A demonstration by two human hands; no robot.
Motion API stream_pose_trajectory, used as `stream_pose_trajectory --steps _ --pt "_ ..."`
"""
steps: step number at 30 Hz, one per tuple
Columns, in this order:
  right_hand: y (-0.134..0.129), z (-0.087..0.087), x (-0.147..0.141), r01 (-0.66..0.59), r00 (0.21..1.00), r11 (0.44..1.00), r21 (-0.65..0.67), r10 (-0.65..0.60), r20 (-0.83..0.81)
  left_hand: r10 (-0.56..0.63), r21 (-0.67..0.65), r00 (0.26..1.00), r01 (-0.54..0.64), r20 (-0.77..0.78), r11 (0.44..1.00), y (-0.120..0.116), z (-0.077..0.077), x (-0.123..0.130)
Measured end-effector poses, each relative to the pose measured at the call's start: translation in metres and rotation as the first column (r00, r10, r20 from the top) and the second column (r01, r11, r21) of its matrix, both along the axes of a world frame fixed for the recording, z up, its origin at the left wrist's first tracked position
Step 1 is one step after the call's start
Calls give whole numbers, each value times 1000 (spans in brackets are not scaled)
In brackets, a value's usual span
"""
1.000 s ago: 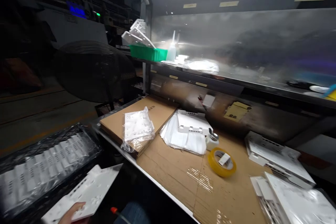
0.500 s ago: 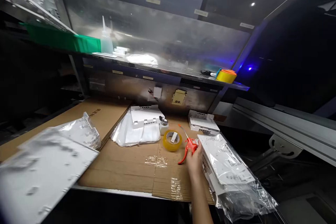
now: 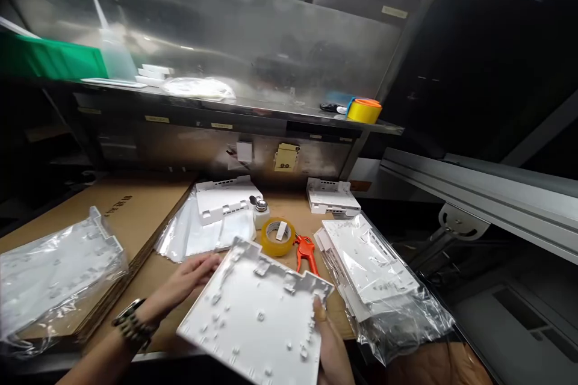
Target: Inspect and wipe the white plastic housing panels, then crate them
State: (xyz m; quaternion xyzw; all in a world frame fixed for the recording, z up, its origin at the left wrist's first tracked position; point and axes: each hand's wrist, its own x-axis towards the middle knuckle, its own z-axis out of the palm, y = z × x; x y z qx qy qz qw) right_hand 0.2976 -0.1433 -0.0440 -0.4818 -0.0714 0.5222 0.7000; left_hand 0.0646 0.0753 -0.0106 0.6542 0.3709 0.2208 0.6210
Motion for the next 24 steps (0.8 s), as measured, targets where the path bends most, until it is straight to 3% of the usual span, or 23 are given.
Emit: stream_pose_trajectory --steps 4,8,12,16,19,24 --pt "-16 9 24 231 967 973 -8 -231 -104 116 388 980 -44 -164 921 51 -33 23" --pt "-26 19 31 334 937 943 0 -332 -107 164 514 941 13 -297 858 82 -48 21" --pt "-30 18 35 331 941 944 10 -329 -77 194 491 913 8 -358 871 106 -39 15" --pt "-29 11 37 360 930 933 -3 -359 -76 102 311 933 11 -345 950 132 -26 13" --pt "-29 7 36 379 919 924 -50 -382 -93 81 195 949 -21 -305 981 150 -18 11" --pt "-33 2 36 327 933 940 -96 -337 -125 206 252 952 -147 -228 957 169 -6 9"
